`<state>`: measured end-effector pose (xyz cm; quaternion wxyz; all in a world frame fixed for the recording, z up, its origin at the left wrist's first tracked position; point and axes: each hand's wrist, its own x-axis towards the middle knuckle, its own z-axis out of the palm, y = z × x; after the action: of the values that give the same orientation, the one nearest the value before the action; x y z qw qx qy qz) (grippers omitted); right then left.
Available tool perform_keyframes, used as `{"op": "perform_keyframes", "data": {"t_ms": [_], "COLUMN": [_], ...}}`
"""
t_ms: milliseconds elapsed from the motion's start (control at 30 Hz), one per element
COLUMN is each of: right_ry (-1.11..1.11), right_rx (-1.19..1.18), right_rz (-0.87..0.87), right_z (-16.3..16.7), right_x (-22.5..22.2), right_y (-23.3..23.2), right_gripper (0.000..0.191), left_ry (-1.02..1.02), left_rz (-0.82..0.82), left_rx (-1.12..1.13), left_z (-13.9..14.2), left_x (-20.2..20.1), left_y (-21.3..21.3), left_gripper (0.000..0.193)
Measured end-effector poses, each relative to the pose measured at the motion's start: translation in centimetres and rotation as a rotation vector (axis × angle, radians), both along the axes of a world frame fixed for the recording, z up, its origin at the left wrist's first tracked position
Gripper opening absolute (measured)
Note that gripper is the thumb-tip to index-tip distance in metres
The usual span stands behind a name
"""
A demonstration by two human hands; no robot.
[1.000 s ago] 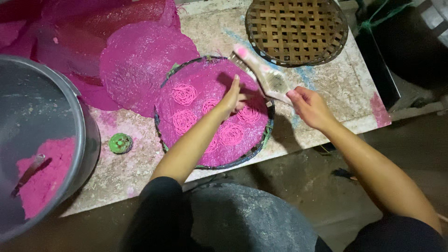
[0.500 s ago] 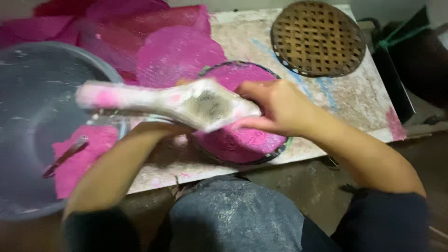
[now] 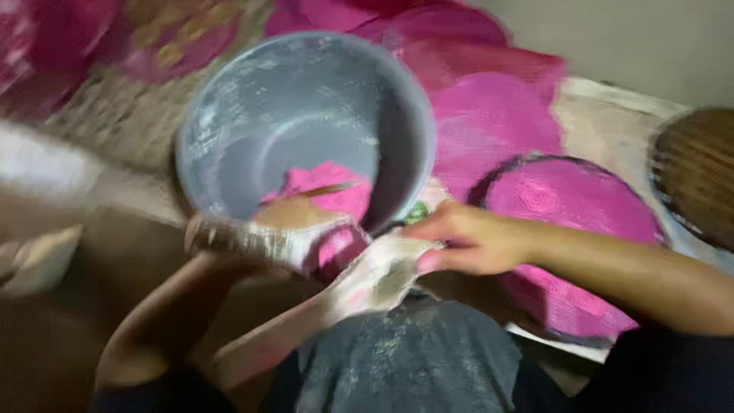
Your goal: The person sits at a low work table and uses a hand-held extruder press to squeeze pink dough through a perforated plate, forming noodle-like strands. They cut the strands with a small knife, arrange the nests on round mesh trays, cover them with pink sheets, and reload the press with more dough from a large basin to repeat the cycle.
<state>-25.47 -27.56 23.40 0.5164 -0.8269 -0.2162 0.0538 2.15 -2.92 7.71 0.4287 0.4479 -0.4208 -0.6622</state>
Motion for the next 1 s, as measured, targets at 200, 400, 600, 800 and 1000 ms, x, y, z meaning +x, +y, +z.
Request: {"op": "perform_keyframes", "data": {"t_ms": [200, 400, 600, 800, 1000], "right_ry": [-0.531, -0.786, -0.557, 0.154, 0.262], "right_rx": [-0.814, -1.255, -0.899, -1.053, -1.033], "right_rz": [-0.208, -0.174, -0.538, -0.189, -0.209], "right_z": [0.4, -0.8, -10.7, -20.6, -17.5], "right_x": [5.1, 13.4, 17.2, 18.3, 19.5], "right_y": [-3.5, -5.2, -1.3, 3.6, 3.5], "right_gripper": [0.030, 0.023, 0.054, 0.048, 0.048], "left_ry": [-0.067, 0.441, 0.110, -0.412, -1.169], "left_rz": [0.329, 0.312, 0.845, 1.164, 1.185], "left_rx": [-0.037, 0.007, -0.025, -0.225, -0.629], "left_z": [0.7, -2.9, -4.8, -3.3, -0.6], "left_x": [10.1, 4.6, 2.9, 2.5, 1.2], "left_y": [7.3, 4.2, 2.4, 3.2, 2.6], "left_gripper": [0.042, 0.053, 0.029, 0.021, 0.024]}}
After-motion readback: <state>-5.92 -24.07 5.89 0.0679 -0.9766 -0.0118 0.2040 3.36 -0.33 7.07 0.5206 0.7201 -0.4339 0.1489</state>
